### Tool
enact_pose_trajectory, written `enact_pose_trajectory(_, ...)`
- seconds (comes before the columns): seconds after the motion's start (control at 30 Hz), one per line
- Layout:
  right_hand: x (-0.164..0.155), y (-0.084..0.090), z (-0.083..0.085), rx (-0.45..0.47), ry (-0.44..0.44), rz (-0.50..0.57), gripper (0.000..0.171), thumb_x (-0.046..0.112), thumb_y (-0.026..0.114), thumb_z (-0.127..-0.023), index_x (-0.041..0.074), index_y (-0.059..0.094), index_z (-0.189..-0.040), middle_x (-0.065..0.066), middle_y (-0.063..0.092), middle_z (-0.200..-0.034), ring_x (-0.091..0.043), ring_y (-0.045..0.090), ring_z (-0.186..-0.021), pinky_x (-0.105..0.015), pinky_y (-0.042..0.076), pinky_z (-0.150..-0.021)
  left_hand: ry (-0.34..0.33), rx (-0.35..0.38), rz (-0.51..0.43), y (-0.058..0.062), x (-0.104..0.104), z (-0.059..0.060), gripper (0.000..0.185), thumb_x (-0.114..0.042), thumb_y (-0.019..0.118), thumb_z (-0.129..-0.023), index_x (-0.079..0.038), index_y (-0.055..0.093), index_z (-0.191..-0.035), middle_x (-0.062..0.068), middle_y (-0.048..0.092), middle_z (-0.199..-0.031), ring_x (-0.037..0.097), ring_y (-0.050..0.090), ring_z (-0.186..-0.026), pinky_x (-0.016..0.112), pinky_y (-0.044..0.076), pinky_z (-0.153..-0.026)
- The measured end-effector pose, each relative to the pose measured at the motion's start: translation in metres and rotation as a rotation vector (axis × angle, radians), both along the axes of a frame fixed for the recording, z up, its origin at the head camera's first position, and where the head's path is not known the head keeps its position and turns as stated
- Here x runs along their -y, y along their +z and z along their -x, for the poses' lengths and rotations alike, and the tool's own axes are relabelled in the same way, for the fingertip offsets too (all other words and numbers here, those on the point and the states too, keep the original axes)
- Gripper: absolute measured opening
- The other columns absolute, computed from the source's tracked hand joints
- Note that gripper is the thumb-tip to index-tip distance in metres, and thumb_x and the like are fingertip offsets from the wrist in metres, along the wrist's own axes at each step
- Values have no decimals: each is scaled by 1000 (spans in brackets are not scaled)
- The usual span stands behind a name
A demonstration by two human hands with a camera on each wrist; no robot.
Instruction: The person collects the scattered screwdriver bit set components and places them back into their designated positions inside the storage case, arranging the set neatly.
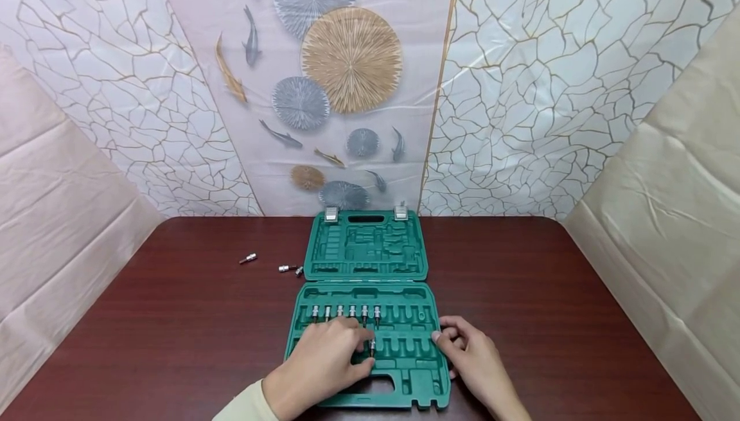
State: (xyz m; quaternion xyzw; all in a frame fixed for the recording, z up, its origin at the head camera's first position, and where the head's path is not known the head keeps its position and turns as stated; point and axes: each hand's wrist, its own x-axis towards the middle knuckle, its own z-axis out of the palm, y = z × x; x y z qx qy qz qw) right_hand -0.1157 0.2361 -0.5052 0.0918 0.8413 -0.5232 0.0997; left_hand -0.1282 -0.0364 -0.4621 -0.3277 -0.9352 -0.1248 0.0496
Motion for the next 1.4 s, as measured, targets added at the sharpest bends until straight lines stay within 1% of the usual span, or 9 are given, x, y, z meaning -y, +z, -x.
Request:
enact_pose_trajectory(0.13, 4, 0, 2, -3, 6, 1, 56, 38, 70, -102, 3, 59, -143, -8, 68, -106, -21, 64, -80, -37, 57, -62, -22, -9, 28, -1, 4, -1, 8, -30, 80, -93, -26, 82, -100, -8, 64, -80, 8, 60, -68, 25, 38, -42)
enact_pose_trajectory(0.4, 0, -1, 4, 9, 18, -26, 63, 44, 69, -103, 1, 56, -146, -7, 69, -109, -20, 65, -82, -37, 57, -62, -87, -58, 78, 0, 0, 1, 10, -30, 77, -96, -23, 83, -101, -6, 67, -84, 10, 62, -71, 27, 42, -44)
enact_pose_trajectory(0.6, -7, 2, 2, 5, 13, -38, 65, 46, 68, -102, 1, 54, -148, -7, 69, -111, -19, 66, -82, -37, 57, -62, -83, -195, 173, 2, -10, -2, 17, -37, 82, -93, -26, 74, -82, -7, 64, -78, 7, 56, -64, 24, 35, -39)
enact_pose_trajectory(0.7, -5, 2, 3, 1, 16, -34, 65, 46, 68, -102, 1, 54, -148, -7, 69, -111, -18, 66, -82, -37, 57, -62, -67, -146, 165, 2, -9, 0, 15, -40, 84, -91, -28, 76, -85, -8, 63, -78, 7, 58, -66, 26, 40, -42)
enact_pose_trajectory(0.8, -3, 1, 3, -1, 17, -36, 64, 45, 68, -102, 1, 55, -147, -7, 69, -110, -19, 65, -80, -37, 57, -62, -57, -28, 101, 3, -3, 2, 5, -29, 82, -94, -29, 82, -99, -8, 66, -81, 6, 60, -68, 25, 39, -42)
enact_pose_trajectory(0.93, 1, 0, 2, 0, 13, -36, 61, 43, 70, -102, 3, 57, -145, -8, 69, -109, -20, 65, -78, -37, 57, -62, -67, 120, 7, 6, 5, 1, 27, -11, 73, -98, -25, 82, -119, -4, 73, -90, 2, 53, -61, 22, 28, -39)
enact_pose_trajectory(1.0, 2, 0, 2, -2, 9, -38, 59, 43, 70, -102, 4, 58, -145, -8, 69, -108, -20, 65, -78, -36, 57, -62, -59, 165, -38, 7, 8, 1, 27, -11, 71, -98, -24, 81, -120, -5, 75, -96, -1, 52, -61, 21, 28, -38)
enact_pose_trajectory(1.17, 2, -1, 2, -6, 9, -42, 61, 44, 69, -102, 3, 58, -145, -6, 70, -108, -20, 64, -77, -36, 57, -62, 12, 148, -100, 11, 19, 9, 21, -16, 73, -97, -23, 82, -115, -9, 74, -98, 0, 57, -68, 22, 36, -41)
enact_pose_trajectory(1.4, 1, -1, 2, -6, 8, -35, 61, 43, 70, -102, 2, 58, -145, -6, 70, -108, -20, 65, -78, -37, 57, -62, 152, 103, -223, 18, 44, 29, 16, -17, 73, -99, -18, 82, -112, 0, 76, -107, 5, 57, -59, 23, 30, -36)
